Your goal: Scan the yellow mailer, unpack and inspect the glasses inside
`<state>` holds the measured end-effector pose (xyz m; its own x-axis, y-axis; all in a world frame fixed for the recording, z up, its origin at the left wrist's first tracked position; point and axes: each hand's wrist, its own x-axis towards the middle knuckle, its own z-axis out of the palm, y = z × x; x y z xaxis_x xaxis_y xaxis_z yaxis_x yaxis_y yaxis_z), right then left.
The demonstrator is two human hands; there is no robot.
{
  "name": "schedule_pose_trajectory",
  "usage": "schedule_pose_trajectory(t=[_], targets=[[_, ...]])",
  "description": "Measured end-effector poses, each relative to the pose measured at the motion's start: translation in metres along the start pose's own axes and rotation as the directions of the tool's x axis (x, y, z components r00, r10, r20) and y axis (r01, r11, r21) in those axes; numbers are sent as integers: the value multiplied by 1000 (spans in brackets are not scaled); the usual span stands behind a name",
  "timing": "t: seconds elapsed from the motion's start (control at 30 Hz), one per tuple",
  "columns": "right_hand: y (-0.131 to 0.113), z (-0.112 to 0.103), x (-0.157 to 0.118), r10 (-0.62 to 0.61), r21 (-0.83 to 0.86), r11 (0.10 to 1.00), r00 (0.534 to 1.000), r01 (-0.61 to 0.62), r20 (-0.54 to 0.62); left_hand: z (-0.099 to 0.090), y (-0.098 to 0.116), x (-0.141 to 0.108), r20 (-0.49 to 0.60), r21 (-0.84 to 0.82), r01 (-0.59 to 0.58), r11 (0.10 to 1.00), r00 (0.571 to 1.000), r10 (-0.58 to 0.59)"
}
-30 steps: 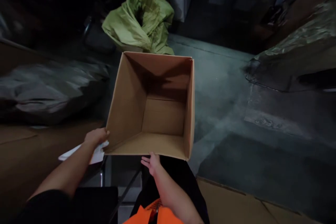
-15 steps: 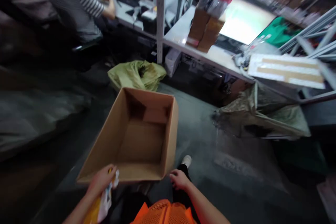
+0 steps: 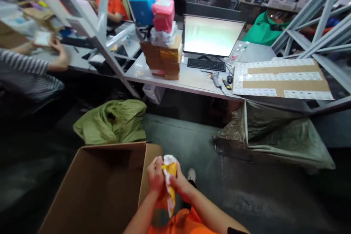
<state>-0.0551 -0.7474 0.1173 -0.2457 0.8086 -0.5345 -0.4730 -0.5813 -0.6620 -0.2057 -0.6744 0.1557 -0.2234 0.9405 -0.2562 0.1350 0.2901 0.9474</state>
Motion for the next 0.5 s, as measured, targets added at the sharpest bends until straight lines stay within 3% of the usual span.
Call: schedule_pose_trajectory(t=[0.03,0.1,0.17,0.23,0.37,0.43,0.5], targets=[[-34,0,6,-60,49,997,998,61,-19,32,26,5,21,1,-73,997,997,73],[-100,-6,10,-149,38,988,986,152,-74,74,67,14,95,-5,-181,984,979,180],[-157,-16,10,-209,-66,977,975,204,-76,92,97,23,163,-40,-243,969,955,246],[-199,-23,14,-244,-148,961,967,232,-72,97,117,33,191,-102,-267,958,940,282],[-258,-25,48,-360,-207,921,924,329,-130,108,134,63,155,-244,-268,932,938,310],[-286,-33,78,-404,-226,904,898,363,-176,123,133,93,153,-319,-249,915,939,309],[-314,-47,115,-436,-224,894,867,387,-243,144,131,137,261,-337,-238,911,906,333]])
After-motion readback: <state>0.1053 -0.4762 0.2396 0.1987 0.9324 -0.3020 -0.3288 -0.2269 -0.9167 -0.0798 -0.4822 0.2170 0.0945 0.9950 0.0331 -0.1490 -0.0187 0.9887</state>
